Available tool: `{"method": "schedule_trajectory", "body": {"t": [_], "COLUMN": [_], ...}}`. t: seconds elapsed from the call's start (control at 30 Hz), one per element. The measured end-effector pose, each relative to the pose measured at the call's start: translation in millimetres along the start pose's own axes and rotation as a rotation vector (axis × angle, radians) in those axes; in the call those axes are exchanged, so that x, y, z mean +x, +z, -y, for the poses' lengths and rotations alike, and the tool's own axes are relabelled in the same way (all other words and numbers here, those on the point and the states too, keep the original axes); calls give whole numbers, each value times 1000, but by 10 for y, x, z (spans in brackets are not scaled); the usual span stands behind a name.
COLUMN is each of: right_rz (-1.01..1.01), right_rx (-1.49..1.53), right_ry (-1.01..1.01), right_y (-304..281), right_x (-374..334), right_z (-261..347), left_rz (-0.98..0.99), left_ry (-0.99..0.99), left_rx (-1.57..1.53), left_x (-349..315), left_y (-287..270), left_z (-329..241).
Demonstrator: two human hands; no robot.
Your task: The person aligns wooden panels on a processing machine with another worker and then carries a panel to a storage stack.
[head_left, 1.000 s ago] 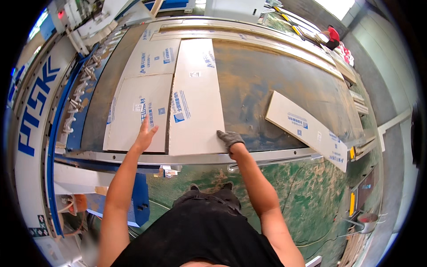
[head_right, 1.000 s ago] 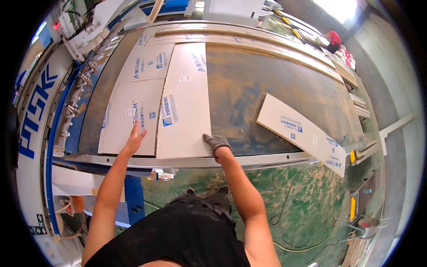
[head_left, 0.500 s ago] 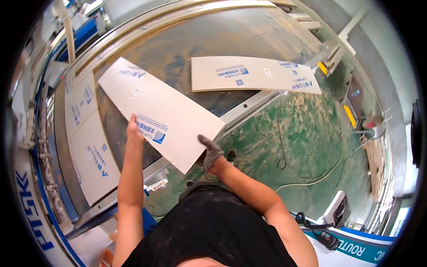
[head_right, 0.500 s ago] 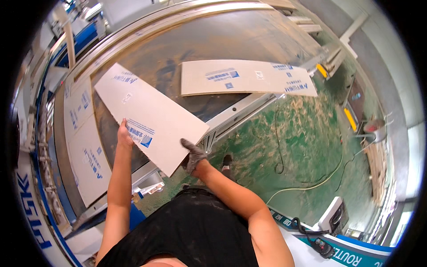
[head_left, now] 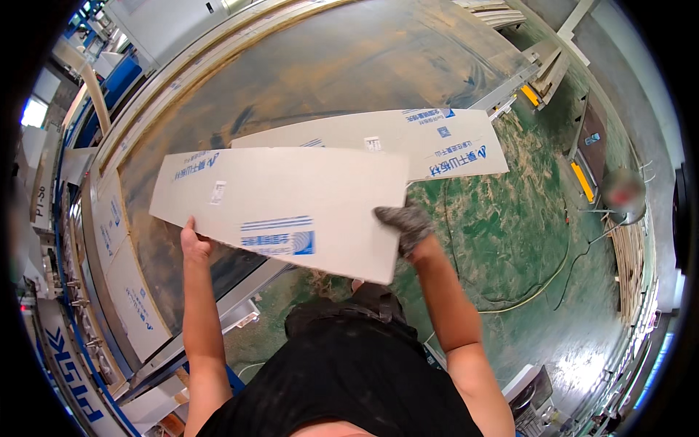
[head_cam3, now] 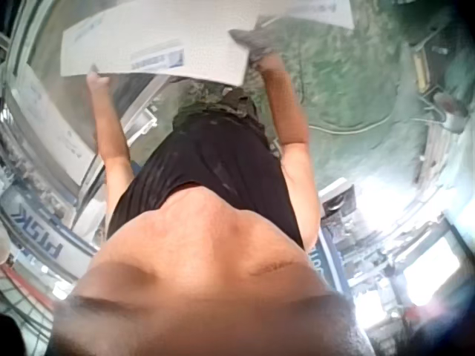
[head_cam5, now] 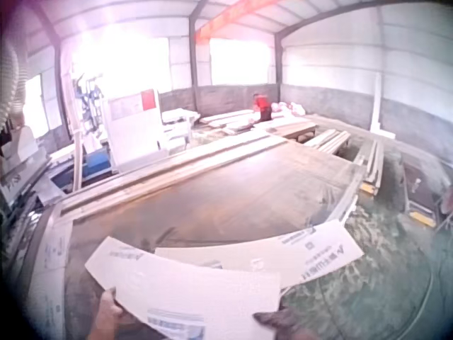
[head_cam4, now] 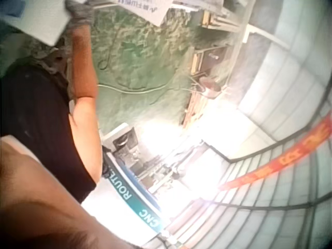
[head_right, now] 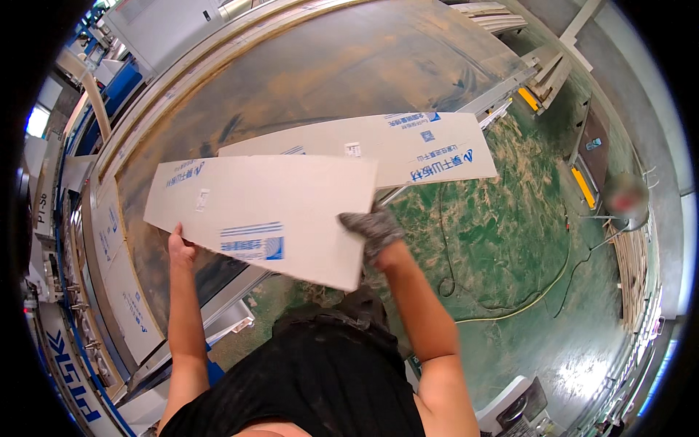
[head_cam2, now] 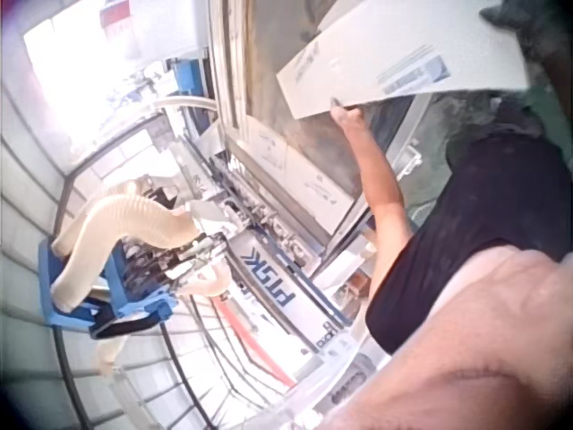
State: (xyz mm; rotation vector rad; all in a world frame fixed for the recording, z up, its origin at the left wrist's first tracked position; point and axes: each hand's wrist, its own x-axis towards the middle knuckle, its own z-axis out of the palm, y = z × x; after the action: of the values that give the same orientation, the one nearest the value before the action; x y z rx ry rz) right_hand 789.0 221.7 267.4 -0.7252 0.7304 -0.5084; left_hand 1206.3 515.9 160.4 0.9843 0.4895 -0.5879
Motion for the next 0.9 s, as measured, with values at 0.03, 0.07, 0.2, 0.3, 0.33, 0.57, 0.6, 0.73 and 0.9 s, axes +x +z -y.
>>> {"method": "schedule_trajectory", "body": {"t": [0.03, 0.07, 0.2, 0.3, 0.33, 0.57, 0.6, 0.73, 0.9], "right_rz": [-20, 70, -25, 6, 53, -143, -129, -300, -615], "right_rx": [-10, 18, -104, -239, -310, -663, -689, -1898, -2145], "right_ry": [-9, -31, -266, -354, -333, -163, -203, -428, -548], "right_y": [-211, -561, -2183, -2778, -2591, -2887, -2964, -3375, -2883], "right_x": [80, 219, 798, 1067, 1072, 1422, 1533, 1584, 1547], "right_z": [209, 360, 940, 1370, 1605, 2385, 2424, 2575, 1524], "left_rz": [-20, -4, 202, 122, 143, 461, 641, 736, 708], "left_ry": [-26, -64, -234, -285, -307, -625, -796, -752, 774], "left_rx": [34, 48, 33, 71, 67, 250, 249, 757, 1716], "left_x": [-142, -333, -935, -1245, -1282, -1316, -1109, -1472, -987], "left_y": [126, 239, 799, 1251, 1281, 1638, 1473, 1753, 1946], "left_z": [220, 404, 1228, 1640, 1695, 2074, 2082, 1683, 1134]}}
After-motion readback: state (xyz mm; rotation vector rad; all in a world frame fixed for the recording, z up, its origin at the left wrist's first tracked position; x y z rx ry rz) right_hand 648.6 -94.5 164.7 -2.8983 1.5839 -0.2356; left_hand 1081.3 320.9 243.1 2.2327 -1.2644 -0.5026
